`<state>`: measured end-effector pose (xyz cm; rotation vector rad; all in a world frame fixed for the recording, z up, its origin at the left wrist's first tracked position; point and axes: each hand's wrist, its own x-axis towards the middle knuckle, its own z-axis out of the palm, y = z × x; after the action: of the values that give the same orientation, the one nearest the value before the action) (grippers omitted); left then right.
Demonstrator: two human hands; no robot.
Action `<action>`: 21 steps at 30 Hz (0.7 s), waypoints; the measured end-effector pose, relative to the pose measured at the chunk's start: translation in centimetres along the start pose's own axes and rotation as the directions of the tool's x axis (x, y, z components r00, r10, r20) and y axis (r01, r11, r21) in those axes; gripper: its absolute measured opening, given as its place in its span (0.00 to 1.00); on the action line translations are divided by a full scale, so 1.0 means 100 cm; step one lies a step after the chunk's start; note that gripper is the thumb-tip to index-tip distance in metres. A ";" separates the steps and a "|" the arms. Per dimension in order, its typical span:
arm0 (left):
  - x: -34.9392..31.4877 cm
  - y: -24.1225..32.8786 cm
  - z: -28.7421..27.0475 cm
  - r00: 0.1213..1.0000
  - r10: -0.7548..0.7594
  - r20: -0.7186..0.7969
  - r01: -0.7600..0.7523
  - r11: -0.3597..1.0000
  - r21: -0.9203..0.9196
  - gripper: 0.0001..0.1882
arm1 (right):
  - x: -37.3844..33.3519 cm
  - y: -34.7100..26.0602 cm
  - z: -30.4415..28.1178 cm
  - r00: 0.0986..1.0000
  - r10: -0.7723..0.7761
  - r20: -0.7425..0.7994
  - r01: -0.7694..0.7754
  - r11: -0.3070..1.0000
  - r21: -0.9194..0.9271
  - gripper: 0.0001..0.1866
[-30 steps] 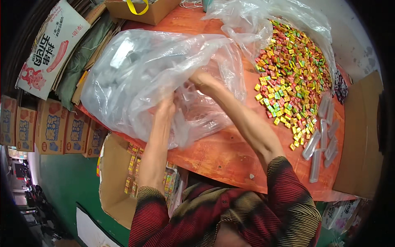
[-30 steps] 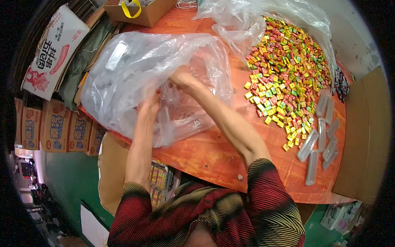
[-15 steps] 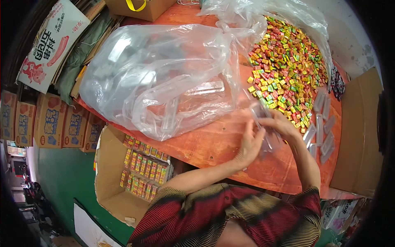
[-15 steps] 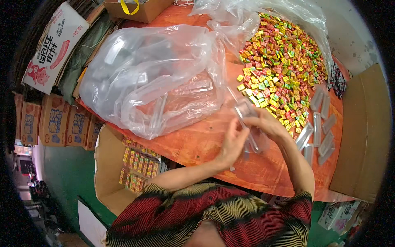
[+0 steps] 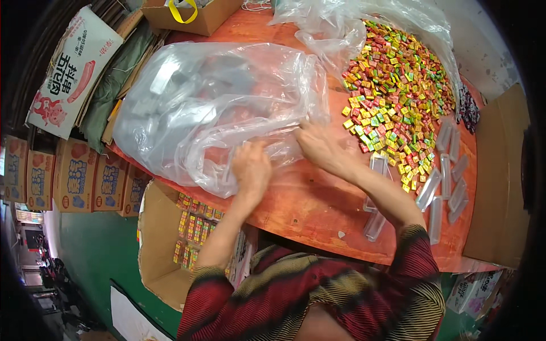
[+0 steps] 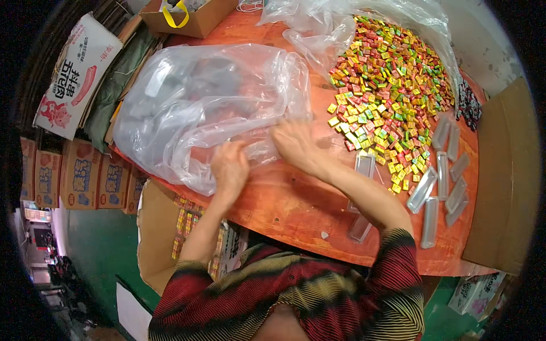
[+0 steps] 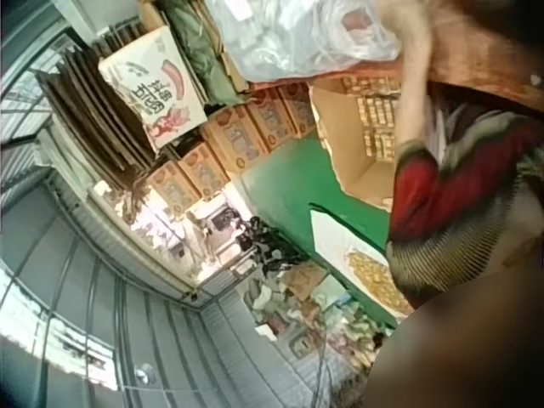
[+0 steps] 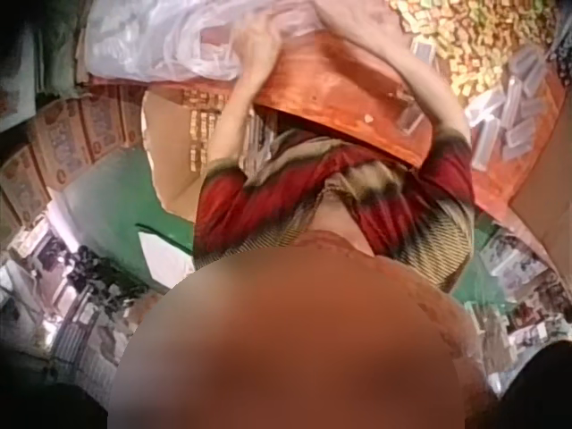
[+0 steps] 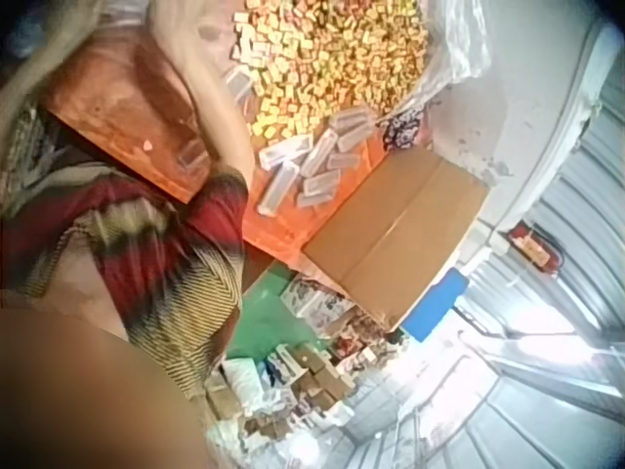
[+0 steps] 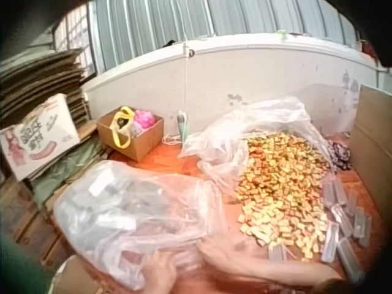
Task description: Organizing small colorful rectangular items into stacks and packing them into a large cardboard box.
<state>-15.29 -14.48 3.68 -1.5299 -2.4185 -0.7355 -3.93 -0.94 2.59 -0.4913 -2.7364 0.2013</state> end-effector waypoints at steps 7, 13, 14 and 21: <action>0.028 -0.049 -0.019 0.990 -0.144 0.007 0.142 0.981 0.135 0.14 | 0.063 0.020 0.047 1.000 0.019 0.000 -0.019 0.999 -0.049 0.05; 0.017 -0.084 -0.006 0.982 -0.150 0.114 0.122 0.969 0.216 0.19 | 0.061 0.027 0.029 0.976 0.123 0.179 -0.098 0.985 -0.143 0.14; 0.017 -0.085 -0.006 0.966 -0.199 0.167 0.167 0.968 0.185 0.20 | 0.061 0.025 0.026 0.995 0.014 -0.095 -0.029 0.986 -0.165 0.16; 0.071 -0.096 -0.010 0.814 -0.561 0.148 0.476 0.500 -0.724 0.26 | 0.115 0.005 0.032 0.986 0.133 -0.099 -0.083 0.912 0.403 0.14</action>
<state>-27.11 -12.67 4.48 -0.7884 -2.6413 -2.0845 -15.01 3.41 3.16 -0.5175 -2.4548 0.7148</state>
